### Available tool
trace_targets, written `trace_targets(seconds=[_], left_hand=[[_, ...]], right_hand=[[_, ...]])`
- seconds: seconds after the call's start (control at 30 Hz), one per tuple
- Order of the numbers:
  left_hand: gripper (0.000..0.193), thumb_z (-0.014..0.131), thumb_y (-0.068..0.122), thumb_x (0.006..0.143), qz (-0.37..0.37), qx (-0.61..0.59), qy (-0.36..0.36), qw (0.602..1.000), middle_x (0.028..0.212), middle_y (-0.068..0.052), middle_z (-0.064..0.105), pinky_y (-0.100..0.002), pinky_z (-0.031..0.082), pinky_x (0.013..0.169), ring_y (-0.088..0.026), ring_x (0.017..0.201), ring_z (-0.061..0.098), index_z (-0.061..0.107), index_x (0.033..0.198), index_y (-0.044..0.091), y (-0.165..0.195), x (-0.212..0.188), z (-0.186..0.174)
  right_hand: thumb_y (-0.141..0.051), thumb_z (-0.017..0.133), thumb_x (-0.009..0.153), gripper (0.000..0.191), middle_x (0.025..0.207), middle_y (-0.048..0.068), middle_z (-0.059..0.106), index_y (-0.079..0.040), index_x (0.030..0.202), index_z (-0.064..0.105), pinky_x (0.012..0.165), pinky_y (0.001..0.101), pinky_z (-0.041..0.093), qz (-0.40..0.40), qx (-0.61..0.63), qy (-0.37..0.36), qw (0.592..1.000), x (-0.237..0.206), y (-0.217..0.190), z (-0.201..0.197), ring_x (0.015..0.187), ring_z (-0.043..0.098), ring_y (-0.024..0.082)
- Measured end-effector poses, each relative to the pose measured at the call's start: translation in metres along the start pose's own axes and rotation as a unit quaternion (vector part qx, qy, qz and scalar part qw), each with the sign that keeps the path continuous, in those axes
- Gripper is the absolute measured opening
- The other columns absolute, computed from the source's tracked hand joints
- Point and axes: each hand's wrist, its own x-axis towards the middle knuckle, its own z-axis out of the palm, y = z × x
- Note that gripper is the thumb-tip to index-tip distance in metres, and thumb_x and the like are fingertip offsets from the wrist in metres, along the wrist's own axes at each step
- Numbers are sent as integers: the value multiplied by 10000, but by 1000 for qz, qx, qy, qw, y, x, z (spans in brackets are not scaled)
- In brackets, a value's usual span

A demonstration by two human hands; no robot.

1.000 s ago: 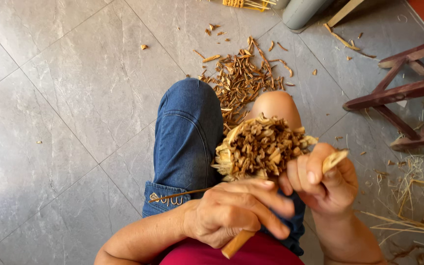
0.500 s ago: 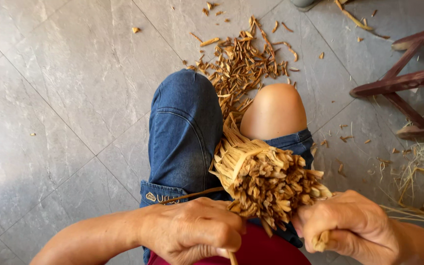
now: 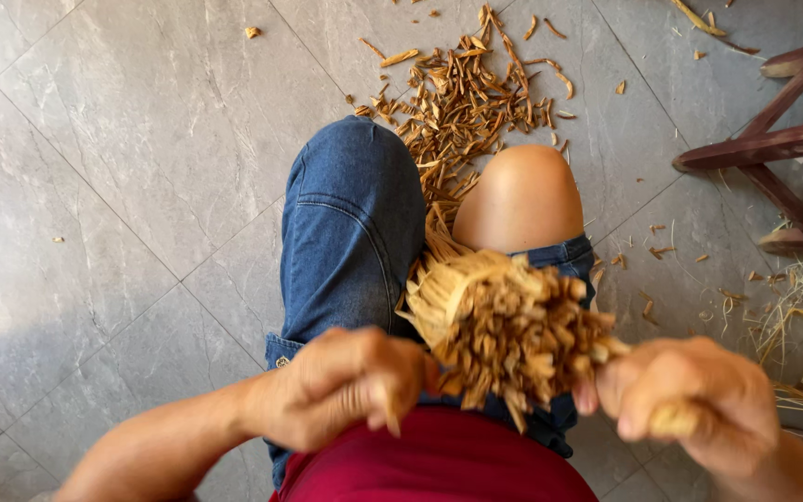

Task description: The person sits on a low stool and sorts through piles of dried leaf strips on the floor, pulling usable strips from brittle discarded pieces. They gather a bundle of strips, align and trim off broken ends by hand, tie the bundle with a strip, and toss the finished bundle toward the work table.

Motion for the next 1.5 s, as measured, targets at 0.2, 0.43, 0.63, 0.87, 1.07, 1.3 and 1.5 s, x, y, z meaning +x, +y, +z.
trace_targets(seconds=[0.2,0.43,0.63,0.87,1.07,1.3,1.5], left_hand=[[199,501,274,1146,59,-248,207,944,772,18,425,-367,489,851,-104,677,411,451,1053,106,-28,21,17],[213,498,276,1157,7,-246,177,953,773,9,399,-352,467,847,-105,695,375,450,1033,109,-26,8,18],[215,427,258,1210,-83,-87,79,990,849,10,393,-365,506,941,-96,713,387,468,1110,72,-3,3,19],[165,451,236,1207,-3,-101,116,988,822,5,449,-358,509,982,-118,748,447,470,1121,96,-11,11,3],[63,462,81,1140,162,208,-31,964,892,-52,606,-508,562,1039,-276,842,631,496,1103,43,-32,3,13],[180,587,-68,942,240,396,-30,886,897,-134,574,-527,584,1002,-318,816,617,521,1098,-5,-69,-2,27],[132,561,-62,979,267,383,1,884,894,-118,594,-514,568,971,-300,806,614,520,1081,11,-75,-1,27]], right_hand=[[-296,578,1069,292,669,55,582,-37,964,662,710,441,588,-198,111,92,970,-6,50,19,567,511,185],[-274,516,1120,293,663,54,590,-53,968,634,732,445,588,-81,-46,-98,991,2,8,14,579,579,213],[-342,513,1090,323,683,30,599,-61,1019,655,719,402,596,-20,-156,-124,980,-6,-2,2,615,632,193],[-231,603,1066,269,630,39,557,9,979,687,668,403,554,-79,-7,15,997,4,37,-25,564,539,151],[-243,589,1118,301,590,-9,452,31,1035,681,695,392,534,-109,99,78,986,-5,46,-23,532,424,103],[-266,566,1126,285,534,-51,388,-10,1041,658,600,331,551,-130,90,101,982,17,44,-18,431,344,49],[-272,580,1146,307,547,-22,402,-11,993,633,581,311,542,-136,56,134,980,23,39,-7,448,374,53]])
